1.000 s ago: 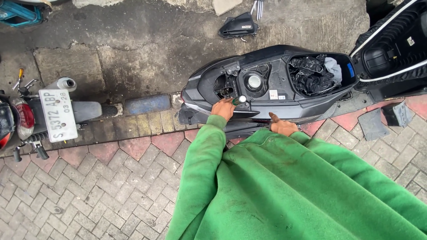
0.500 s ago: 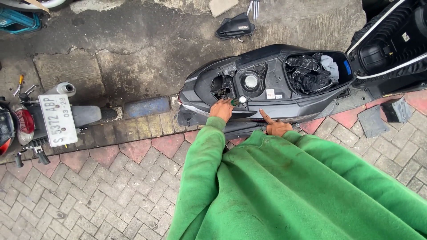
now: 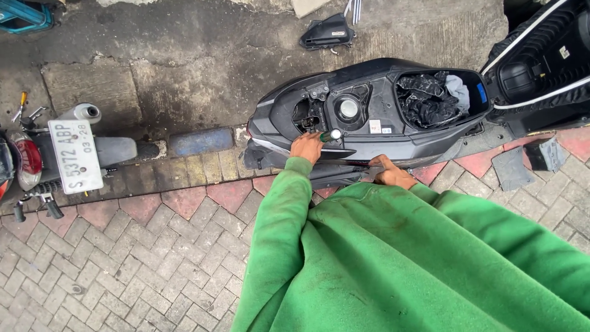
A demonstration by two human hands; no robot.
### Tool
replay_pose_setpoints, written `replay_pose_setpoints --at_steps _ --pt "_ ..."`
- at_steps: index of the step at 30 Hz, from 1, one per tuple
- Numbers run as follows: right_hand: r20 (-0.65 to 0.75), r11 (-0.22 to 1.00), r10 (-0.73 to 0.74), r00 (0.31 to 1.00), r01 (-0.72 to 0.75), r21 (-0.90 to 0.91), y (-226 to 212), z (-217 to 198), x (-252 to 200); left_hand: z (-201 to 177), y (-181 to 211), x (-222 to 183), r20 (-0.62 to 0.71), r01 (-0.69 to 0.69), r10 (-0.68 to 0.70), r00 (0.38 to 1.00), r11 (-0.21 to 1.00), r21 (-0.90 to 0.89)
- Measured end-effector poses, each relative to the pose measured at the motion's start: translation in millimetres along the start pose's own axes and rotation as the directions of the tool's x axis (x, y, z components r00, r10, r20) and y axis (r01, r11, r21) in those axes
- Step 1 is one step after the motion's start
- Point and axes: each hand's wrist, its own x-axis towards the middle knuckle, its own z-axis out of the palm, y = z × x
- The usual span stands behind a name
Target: Removing screws from a motorcycle's body panels using a screwdriver.
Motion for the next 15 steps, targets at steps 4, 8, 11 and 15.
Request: replay_pose_setpoints --at_steps 4,8,11,15 --pt "0.012 0.967 -0.013 1.000 0.010 0.256 71.3 17.0 62.5 14.0 -7.5 2.1 -0.003 -0.004 0.004 1.000 0.999 0.050" --pt "0.075 0.966 -0.145 0.987 0.158 -0.204 8.3 -10.8 8.6 16.4 -6.7 4.8 -0.019 -0.013 0.014 1.000 0.998 0.061" --pt "0.186 0.963 -0.171 0.968 0.204 -0.176 11.2 -24.9 -17.5 23.7 -11.8 5.7 0.002 -0.027 0.027 1.000 0.999 0.043" --pt "0.196 0.963 -0.133 0.972 0.173 -0.206 -22.3 -28.0 -32.6 17.9 -10.1 2.0 0.013 -0.014 0.013 1.000 0.999 0.030"
